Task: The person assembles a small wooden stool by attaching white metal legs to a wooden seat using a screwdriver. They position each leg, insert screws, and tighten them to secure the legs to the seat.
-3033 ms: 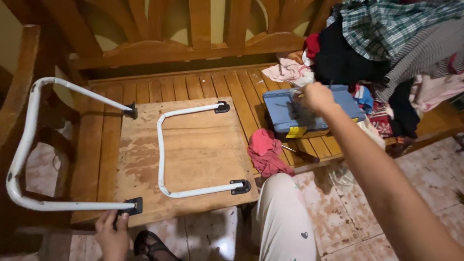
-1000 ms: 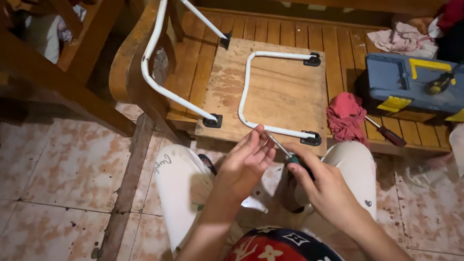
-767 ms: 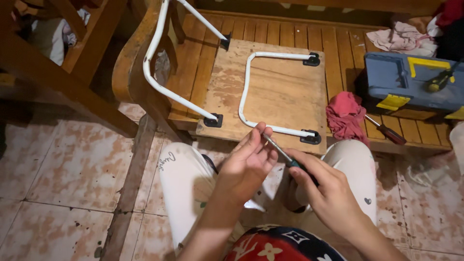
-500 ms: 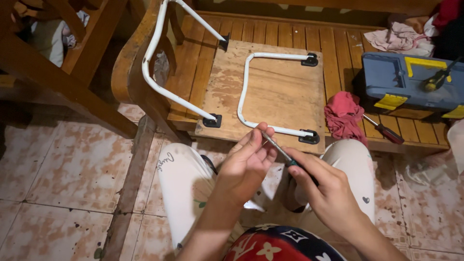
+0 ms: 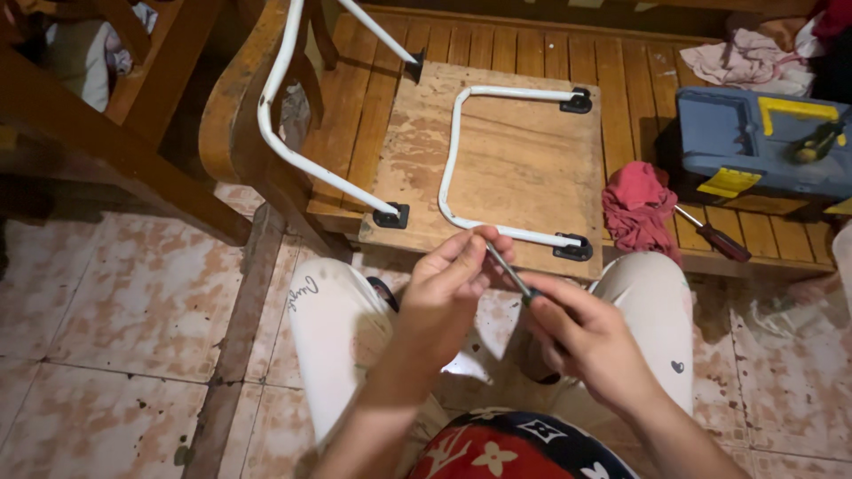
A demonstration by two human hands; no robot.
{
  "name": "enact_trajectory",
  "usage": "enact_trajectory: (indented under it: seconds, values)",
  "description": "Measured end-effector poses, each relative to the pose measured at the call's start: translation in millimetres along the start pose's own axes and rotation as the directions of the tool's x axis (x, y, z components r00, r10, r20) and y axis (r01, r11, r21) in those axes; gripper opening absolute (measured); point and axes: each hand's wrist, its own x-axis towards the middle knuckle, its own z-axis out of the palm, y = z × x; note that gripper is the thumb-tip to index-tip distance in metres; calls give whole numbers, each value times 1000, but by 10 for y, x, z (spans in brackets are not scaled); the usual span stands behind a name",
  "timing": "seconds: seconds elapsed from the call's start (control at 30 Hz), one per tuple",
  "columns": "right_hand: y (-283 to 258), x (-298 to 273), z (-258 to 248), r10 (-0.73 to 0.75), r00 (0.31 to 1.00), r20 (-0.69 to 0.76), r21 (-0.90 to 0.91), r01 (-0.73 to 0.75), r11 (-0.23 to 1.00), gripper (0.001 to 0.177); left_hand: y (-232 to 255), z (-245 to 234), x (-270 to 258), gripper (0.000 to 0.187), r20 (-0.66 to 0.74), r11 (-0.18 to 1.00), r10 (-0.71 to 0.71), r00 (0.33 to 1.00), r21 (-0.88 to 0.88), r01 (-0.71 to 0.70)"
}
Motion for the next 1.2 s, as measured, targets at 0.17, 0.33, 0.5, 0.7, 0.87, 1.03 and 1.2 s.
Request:
enact_trajectory:
  seconds: [0.17, 0.33, 0.5, 0.7, 0.87, 1.03, 1.2]
  values:
    - [450, 488, 88, -254, 956, 146, 118, 238, 964, 29, -186, -70, 87, 41, -160, 998, 2, 987, -60, -11]
    - [778, 736, 30, -305, 939, 157, 71, 298, 952, 27, -216, -284, 85, 50, -153, 972, 116, 981, 219, -81]
    - [922, 991, -5, -249, 966, 68, 107, 241, 965, 29, 169, -990, 101, 59, -463, 688, 410, 786, 723, 67]
    - [1072, 1297, -13, -245, 964, 100, 64, 239, 969, 30, 522, -2076, 657, 81, -400, 602, 542, 739, 799, -9]
    - [1061, 1528, 146, -218, 961, 171, 66, 210, 976, 33, 451, -2340, 1022, 55, -230, 541, 476, 849, 837, -77]
    - [1048, 1779, 348, -212, 950, 231, 8, 216, 976, 35, 413, -2173, 955, 25, -293, 558, 523, 800, 828, -62]
    - [1081, 1914, 541, -195, 949, 249, -54, 215, 975, 33, 568, -1934, 879, 24, -243, 441, 520, 819, 897, -14]
